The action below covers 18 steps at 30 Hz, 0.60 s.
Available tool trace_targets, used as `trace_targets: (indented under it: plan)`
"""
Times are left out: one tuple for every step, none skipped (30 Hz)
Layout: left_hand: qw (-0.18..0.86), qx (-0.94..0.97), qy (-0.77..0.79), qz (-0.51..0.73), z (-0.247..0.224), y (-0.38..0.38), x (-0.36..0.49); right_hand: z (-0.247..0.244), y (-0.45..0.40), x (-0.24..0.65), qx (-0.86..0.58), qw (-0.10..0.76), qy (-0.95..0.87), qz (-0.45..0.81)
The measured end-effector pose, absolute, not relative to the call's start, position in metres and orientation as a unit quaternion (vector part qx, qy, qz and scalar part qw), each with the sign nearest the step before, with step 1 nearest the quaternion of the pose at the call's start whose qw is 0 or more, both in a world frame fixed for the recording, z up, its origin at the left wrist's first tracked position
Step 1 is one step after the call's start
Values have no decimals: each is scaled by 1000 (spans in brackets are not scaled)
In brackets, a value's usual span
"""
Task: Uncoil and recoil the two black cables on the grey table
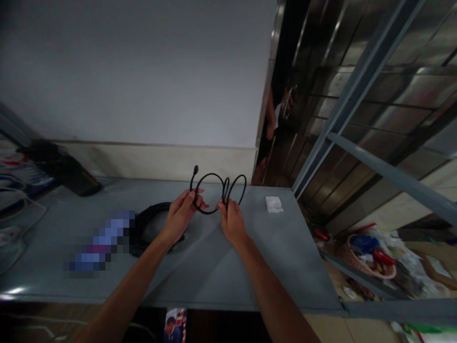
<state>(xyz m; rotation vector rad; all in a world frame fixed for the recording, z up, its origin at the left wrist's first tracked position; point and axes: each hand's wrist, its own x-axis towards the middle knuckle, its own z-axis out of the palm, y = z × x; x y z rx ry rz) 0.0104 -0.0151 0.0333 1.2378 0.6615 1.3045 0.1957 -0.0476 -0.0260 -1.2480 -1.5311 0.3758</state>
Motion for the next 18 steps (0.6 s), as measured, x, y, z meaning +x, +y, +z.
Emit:
trace_targets:
  plan:
    - [570, 528, 286, 560, 38, -14, 8, -25, -47, 198, -527, 544, -633, 159]
    - [559, 534, 295, 562, 43, -13, 4, -25, -47, 199, -531, 553, -621, 163]
    - [541, 546, 306, 561, 46, -12, 1, -25, -47, 201, -536, 562, -608, 167]
    - [523, 562, 318, 556, 50, -11, -4, -26, -46, 203, -540, 571, -594, 171]
    - [504, 579, 328, 551, 52, -10, -8, -28, -45, 205, -545, 581, -580, 174]
    - [485, 596, 337, 544, 54, -9, -13, -29, -45, 207, -548, 592, -564, 176]
    - [466, 614, 346, 535, 56, -9, -19, -30, -44, 208, -552, 604, -548, 176]
    - [444, 631, 357, 526, 58, -8, -25, -31, -43, 210, -555, 617, -530, 176]
    - [422, 646, 371, 517, 59, -7, -31, -30, -43, 211, -558, 630, -512, 175]
    - [399, 658, 386, 509, 60, -7, -37, -29, -42, 212, -560, 643, -493, 175]
    - [376, 666, 402, 503, 61, -6, -43, -27, -42, 213, -562, 655, -474, 175]
    - [354, 673, 417, 498, 63, -6, -49, -25, -42, 215, -562, 667, -457, 175]
    - [330, 677, 432, 496, 65, -6, -54, -22, -42, 217, -560, 679, -442, 175]
    - [307, 683, 444, 491, 67, -6, -59, -19, -42, 219, -558, 689, -429, 174]
    - [282, 691, 455, 486, 69, -7, -64, -17, -41, 221, -556, 698, -417, 173]
    - [257, 698, 466, 479, 72, -7, -68, -16, -41, 225, -554, 707, -406, 171]
    - [232, 705, 477, 471, 75, -8, -71, -15, -41, 228, -554, 714, -394, 167]
    - [209, 709, 488, 464, 77, -10, -75, -14, -40, 232, -556, 719, -384, 161]
